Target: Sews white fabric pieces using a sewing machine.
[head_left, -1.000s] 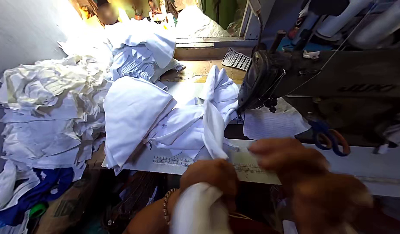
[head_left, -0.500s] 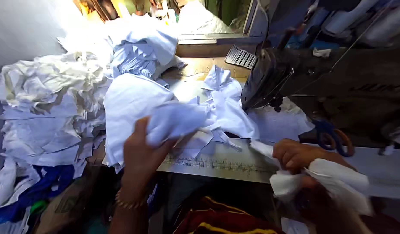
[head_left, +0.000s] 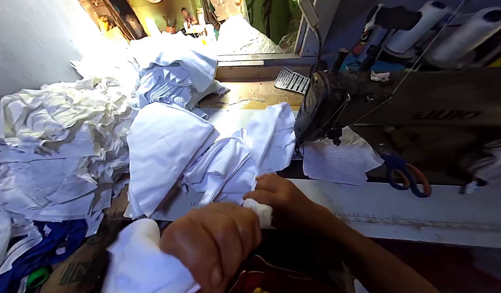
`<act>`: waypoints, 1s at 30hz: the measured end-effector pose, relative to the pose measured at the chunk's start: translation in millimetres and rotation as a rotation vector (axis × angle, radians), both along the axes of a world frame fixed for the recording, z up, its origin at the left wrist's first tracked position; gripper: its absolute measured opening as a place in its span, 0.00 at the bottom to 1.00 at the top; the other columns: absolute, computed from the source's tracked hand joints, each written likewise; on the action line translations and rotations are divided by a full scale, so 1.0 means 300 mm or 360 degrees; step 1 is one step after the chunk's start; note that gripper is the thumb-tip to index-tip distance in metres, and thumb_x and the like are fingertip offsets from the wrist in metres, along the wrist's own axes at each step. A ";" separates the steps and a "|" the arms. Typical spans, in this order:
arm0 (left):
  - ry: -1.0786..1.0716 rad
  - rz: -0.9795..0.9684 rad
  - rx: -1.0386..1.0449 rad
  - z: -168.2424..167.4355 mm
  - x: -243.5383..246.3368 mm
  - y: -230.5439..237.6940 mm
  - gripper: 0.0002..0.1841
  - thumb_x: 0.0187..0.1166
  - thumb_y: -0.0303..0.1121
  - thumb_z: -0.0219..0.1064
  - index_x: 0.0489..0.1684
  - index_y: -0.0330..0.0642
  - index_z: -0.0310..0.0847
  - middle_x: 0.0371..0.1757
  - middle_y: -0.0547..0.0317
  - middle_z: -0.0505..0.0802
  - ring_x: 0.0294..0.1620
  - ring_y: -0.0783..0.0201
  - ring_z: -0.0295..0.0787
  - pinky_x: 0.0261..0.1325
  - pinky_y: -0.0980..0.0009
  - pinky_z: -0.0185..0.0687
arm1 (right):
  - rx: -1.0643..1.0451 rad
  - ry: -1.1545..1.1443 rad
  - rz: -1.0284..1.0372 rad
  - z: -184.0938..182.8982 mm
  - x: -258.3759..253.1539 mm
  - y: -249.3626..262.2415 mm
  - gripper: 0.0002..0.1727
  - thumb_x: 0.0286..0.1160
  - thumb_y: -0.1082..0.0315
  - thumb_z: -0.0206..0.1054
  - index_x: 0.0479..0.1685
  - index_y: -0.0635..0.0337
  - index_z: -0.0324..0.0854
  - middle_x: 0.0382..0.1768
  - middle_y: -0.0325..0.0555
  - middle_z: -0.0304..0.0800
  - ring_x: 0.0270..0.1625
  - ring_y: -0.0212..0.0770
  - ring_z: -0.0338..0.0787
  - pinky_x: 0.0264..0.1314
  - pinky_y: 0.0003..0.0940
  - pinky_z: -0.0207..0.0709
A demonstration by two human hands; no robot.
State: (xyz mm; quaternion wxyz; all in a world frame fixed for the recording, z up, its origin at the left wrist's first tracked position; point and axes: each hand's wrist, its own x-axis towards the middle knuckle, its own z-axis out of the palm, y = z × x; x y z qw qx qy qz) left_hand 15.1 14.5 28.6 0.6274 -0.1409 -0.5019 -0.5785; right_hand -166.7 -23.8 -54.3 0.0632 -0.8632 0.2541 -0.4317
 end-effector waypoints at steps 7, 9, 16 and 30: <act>-0.0404 0.1296 0.0134 -0.019 0.429 0.075 0.24 0.84 0.56 0.55 0.24 0.49 0.79 0.18 0.69 0.80 0.21 0.73 0.78 0.31 0.75 0.76 | -0.0123 -0.0202 -0.0946 -0.041 -0.400 0.120 0.26 0.82 0.49 0.59 0.30 0.66 0.79 0.26 0.54 0.85 0.36 0.40 0.88 0.42 0.33 0.82; -0.0825 0.1741 0.0158 -0.037 0.454 0.015 0.17 0.89 0.44 0.56 0.31 0.48 0.84 0.25 0.72 0.87 0.28 0.78 0.83 0.37 0.80 0.79 | 0.0075 -0.0406 -0.0676 -0.044 -0.358 0.139 0.21 0.85 0.50 0.61 0.38 0.63 0.79 0.32 0.46 0.85 0.43 0.28 0.87 0.52 0.21 0.81; -0.2526 0.1940 -0.0577 -0.146 0.186 -0.163 0.55 0.56 0.70 0.76 0.83 0.39 0.72 0.83 0.25 0.71 0.82 0.21 0.64 0.70 0.22 0.62 | 0.0199 -0.0922 0.0166 0.162 -0.060 0.166 0.20 0.91 0.46 0.54 0.43 0.49 0.84 0.40 0.30 0.87 0.48 0.23 0.86 0.53 0.17 0.78; -0.0350 0.0730 -0.0073 -0.081 0.223 0.048 0.20 0.87 0.54 0.59 0.34 0.50 0.85 0.25 0.68 0.87 0.25 0.72 0.83 0.34 0.75 0.81 | -0.0029 -0.0177 -0.0179 -0.054 -0.049 0.093 0.19 0.78 0.50 0.66 0.28 0.57 0.81 0.15 0.43 0.79 0.21 0.39 0.82 0.25 0.34 0.75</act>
